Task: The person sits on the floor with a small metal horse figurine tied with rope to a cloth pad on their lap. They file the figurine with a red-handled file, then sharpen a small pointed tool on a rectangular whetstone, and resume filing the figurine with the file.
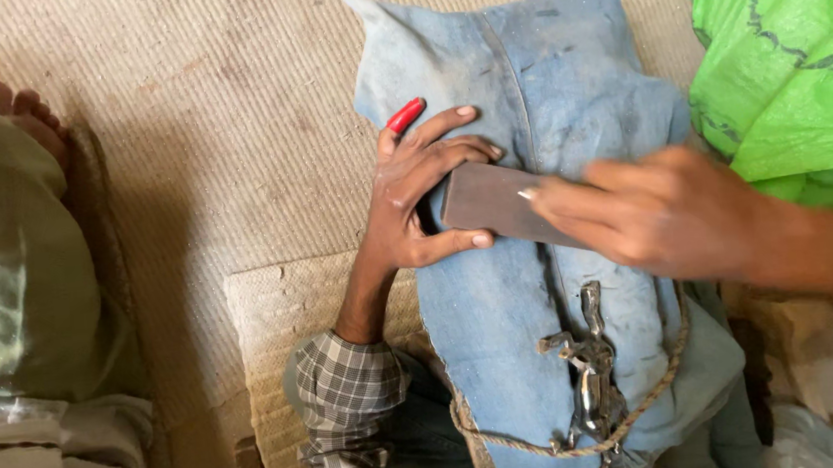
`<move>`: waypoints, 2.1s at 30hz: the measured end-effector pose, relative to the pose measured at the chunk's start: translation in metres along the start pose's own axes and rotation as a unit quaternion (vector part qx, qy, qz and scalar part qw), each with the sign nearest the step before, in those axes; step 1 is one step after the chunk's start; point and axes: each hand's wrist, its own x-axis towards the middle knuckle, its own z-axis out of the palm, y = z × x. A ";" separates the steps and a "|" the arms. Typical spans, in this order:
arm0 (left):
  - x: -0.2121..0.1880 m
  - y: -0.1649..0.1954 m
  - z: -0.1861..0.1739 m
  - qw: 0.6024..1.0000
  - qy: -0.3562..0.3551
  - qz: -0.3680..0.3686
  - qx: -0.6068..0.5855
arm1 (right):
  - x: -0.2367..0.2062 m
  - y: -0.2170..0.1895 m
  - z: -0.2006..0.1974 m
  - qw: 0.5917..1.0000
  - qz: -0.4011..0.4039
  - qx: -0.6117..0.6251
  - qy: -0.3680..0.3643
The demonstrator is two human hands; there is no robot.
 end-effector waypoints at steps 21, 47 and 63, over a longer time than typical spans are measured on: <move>0.001 -0.002 0.002 1.000 0.006 0.011 0.004 | -0.009 -0.010 -0.030 0.998 0.035 0.031 -0.039; 0.000 -0.004 0.007 1.000 0.019 0.001 -0.006 | 0.000 -0.001 -0.014 0.999 0.006 0.033 -0.014; 0.002 0.000 -0.001 1.000 0.000 0.006 0.003 | 0.029 0.009 -0.013 1.000 -0.027 0.014 -0.004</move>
